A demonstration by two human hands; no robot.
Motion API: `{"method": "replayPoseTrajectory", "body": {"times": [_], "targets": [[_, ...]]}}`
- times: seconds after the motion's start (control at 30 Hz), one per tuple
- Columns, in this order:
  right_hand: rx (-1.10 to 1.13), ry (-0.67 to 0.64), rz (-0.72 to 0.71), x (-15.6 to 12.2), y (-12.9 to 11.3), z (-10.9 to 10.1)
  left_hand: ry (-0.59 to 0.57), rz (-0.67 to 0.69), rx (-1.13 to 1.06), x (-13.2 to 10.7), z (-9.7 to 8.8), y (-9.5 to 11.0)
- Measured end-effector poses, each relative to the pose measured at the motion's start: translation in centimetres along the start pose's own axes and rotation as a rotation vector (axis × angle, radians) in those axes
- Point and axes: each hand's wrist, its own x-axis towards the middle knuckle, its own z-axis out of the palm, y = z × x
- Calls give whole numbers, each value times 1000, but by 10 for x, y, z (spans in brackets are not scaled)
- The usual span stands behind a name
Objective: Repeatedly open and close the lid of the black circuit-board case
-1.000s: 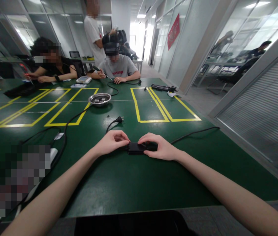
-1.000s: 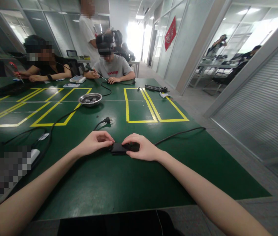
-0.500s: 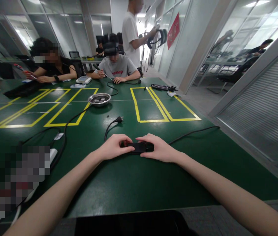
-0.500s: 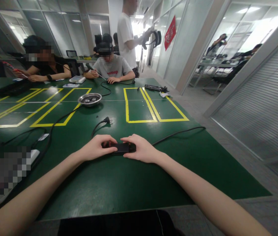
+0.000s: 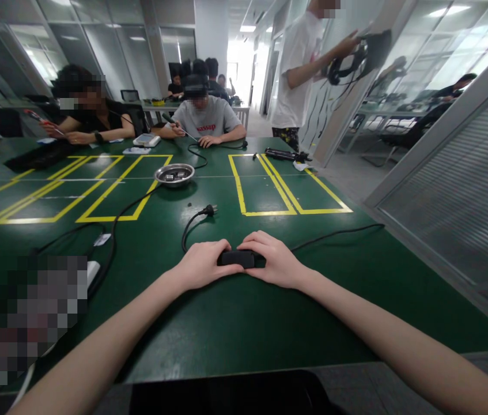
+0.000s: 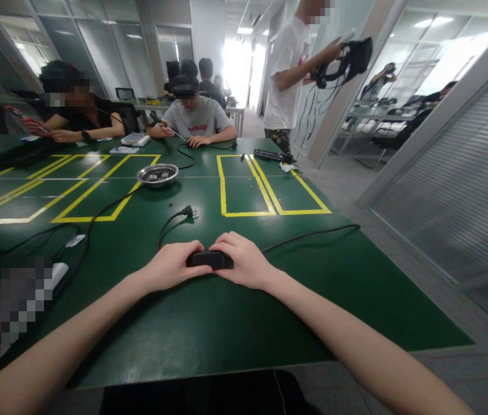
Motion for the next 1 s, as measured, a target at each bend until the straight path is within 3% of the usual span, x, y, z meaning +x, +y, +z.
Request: {"method": "replayPoseTrajectory", "body": {"times": [0.23,0.33,0.57,0.8,1.0], "targets": [[-84,-73,107,-2,4,-5,110,116,111,1,3,-7],[-89,-40,128,-3,3,-6,155,162,115,1,3,-10],[-79,-1,40,-2,2,-11,196,264,142,-1,2,-12],[-142,65,-15,-3,5,-10,235,276,125,0,3,-10],[-141,-15,-1,-4,6,-10,269,322,153,-1,2,-8]]}}
